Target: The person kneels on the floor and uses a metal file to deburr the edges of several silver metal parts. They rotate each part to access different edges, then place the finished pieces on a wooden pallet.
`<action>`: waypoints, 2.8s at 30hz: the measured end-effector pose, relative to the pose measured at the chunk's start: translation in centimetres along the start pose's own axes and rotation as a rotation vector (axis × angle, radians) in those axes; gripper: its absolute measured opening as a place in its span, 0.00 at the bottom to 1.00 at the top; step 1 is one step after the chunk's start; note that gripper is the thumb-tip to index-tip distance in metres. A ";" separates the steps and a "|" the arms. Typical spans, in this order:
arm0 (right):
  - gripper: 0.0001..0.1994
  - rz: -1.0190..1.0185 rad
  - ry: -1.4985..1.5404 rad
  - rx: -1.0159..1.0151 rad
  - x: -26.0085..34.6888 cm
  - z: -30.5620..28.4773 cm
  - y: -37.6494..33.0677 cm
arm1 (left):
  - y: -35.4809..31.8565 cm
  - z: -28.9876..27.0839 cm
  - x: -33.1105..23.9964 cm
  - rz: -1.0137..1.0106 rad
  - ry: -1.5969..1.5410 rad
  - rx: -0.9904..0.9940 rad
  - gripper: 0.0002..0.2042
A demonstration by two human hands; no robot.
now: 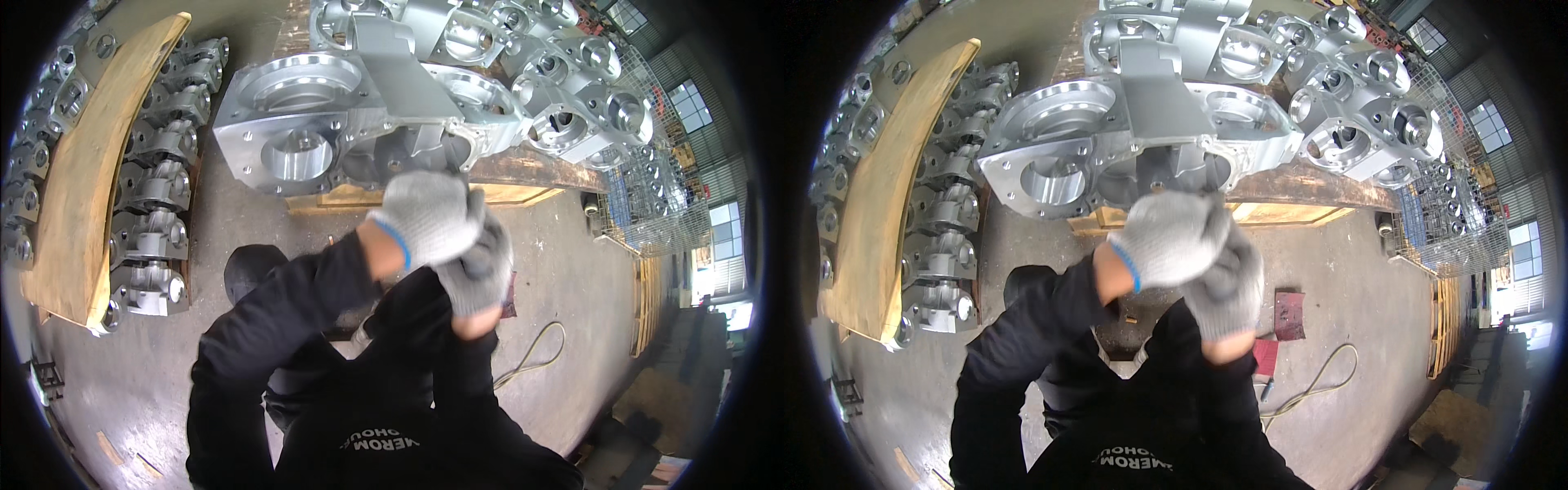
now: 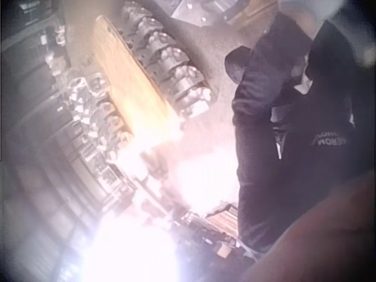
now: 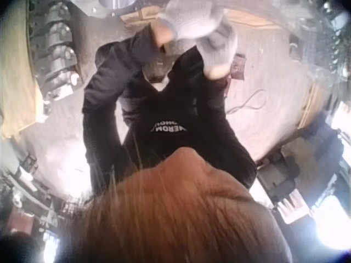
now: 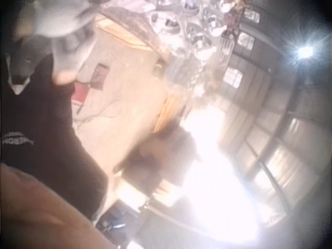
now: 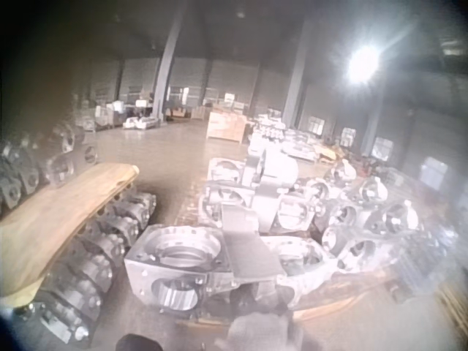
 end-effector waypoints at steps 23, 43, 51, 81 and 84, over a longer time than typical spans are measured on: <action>0.11 0.013 -0.354 -0.195 -1.6 -2.9 1.8 | -8.1 -13.4 9.6 -0.245 0.416 -0.569 0.20; 0.11 -0.028 -0.918 -0.101 1.8 1.9 2.3 | -7.7 -13.3 9.4 -0.117 0.481 -0.753 0.14; 0.12 -0.180 -1.401 0.017 3.1 3.3 3.1 | -8.5 -13.8 9.0 -0.087 0.418 -0.816 0.15; 0.13 -0.159 -1.250 -0.334 4.1 0.3 3.2 | -8.7 -13.3 9.8 -0.094 0.296 -0.831 0.14; 0.13 -0.063 -1.204 -0.304 3.4 -0.5 3.8 | -8.8 -13.5 10.3 -0.081 0.203 -0.842 0.16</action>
Point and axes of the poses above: each hand's wrist, its own y-axis towards the middle knuckle, its own z-axis out of the palm, x = y × z, the point moved 10 cm from there along y, towards the middle knuckle, and after that the axes turned 1 degree about -z, right-handed, at the moved point
